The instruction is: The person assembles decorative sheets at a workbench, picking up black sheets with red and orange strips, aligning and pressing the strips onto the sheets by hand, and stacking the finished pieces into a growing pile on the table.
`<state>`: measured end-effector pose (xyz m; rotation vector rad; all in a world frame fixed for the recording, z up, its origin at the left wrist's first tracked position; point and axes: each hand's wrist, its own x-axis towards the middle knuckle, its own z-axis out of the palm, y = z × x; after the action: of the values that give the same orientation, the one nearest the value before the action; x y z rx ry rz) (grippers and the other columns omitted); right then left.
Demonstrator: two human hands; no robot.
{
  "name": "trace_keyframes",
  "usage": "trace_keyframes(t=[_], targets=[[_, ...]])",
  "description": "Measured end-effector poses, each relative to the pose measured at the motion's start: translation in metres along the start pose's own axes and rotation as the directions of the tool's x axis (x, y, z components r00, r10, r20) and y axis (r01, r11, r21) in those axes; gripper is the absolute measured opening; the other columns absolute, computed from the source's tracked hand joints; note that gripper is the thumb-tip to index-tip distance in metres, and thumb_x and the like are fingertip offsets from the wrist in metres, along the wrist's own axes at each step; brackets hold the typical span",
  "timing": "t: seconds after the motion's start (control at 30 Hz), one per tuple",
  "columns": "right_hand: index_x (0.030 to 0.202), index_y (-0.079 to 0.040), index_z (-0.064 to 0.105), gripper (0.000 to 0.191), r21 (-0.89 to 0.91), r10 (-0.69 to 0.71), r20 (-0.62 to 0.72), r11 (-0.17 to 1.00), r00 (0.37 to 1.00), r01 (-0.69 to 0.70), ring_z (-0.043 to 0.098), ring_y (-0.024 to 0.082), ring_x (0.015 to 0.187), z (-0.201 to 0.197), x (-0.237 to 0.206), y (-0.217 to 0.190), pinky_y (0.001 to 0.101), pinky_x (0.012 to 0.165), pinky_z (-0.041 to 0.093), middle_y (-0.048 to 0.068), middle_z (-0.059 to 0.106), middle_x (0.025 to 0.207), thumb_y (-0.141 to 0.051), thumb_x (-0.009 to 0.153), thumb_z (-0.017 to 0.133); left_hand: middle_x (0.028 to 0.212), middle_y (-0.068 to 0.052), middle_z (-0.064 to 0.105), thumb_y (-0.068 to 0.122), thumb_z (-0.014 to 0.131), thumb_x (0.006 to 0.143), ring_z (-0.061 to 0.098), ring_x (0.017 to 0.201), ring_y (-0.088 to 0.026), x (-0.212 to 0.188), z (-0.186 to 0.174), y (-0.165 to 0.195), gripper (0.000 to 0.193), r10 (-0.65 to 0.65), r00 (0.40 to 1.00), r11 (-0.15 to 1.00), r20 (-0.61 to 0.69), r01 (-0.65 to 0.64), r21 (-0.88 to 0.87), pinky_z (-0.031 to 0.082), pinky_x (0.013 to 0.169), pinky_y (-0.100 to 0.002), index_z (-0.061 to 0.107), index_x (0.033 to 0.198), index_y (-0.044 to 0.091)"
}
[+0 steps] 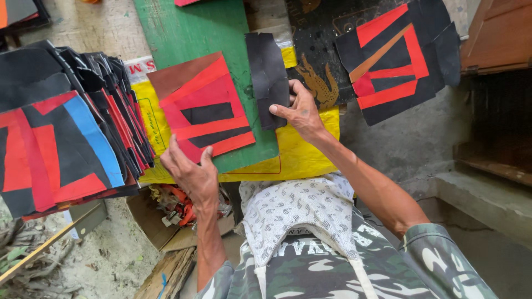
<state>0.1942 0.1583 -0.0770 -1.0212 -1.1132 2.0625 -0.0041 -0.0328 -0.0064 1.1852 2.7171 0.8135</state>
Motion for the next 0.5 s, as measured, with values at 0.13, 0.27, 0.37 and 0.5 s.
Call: trace_keyframes(t=[0.13,0.27,0.37,0.5], targets=[[0.127,0.001,0.046,0.052,-0.005,-0.002,0.009,1.000,1.000,0.002,0.069,0.012,0.100,0.000,0.000,-0.002,0.0285,0.089,0.062,0.011,0.069,0.111,-0.001,0.087,0.080,0.127,-0.015,0.056,0.008,0.083,0.089,0.059,0.109,-0.026,0.007,-0.003,-0.008,0.050,-0.262,0.965,0.828,-0.014,0.217,-0.517,0.052,0.094,-0.040,0.060,0.132,0.000],[0.127,0.001,0.047,0.052,-0.025,-0.003,0.002,1.000,1.000,0.003,0.070,0.013,0.100,0.000,0.001,-0.004,0.0292,0.090,0.063,0.011,0.069,0.111,-0.001,0.087,0.080,0.139,-0.018,0.056,0.002,0.080,0.089,0.060,0.120,-0.023,-0.005,0.012,-0.004,0.047,-0.336,0.941,0.454,-0.040,0.125,-0.882,0.057,0.105,-0.038,0.059,0.131,-0.001],[0.127,0.001,0.047,0.053,-0.043,-0.003,-0.003,0.999,1.000,0.003,0.070,0.013,0.100,0.001,0.001,-0.006,0.0292,0.090,0.062,0.011,0.069,0.112,0.000,0.087,0.080,0.138,-0.023,0.059,0.001,0.078,0.092,0.063,0.117,-0.025,-0.022,0.028,0.011,0.048,-0.386,0.920,0.341,0.066,0.208,-0.917,0.058,0.101,-0.037,0.059,0.135,-0.007],[0.126,0.001,0.047,0.052,-0.055,-0.017,-0.002,0.998,1.000,0.017,0.070,0.013,0.102,0.004,0.000,-0.012,0.0300,0.091,0.063,0.011,0.070,0.113,0.000,0.085,0.080,0.148,-0.014,0.046,0.004,0.077,0.088,0.061,0.120,-0.020,-0.027,0.045,0.030,0.072,-0.321,0.942,0.354,0.098,0.216,-0.910,0.056,0.097,-0.032,0.035,0.147,-0.001]])
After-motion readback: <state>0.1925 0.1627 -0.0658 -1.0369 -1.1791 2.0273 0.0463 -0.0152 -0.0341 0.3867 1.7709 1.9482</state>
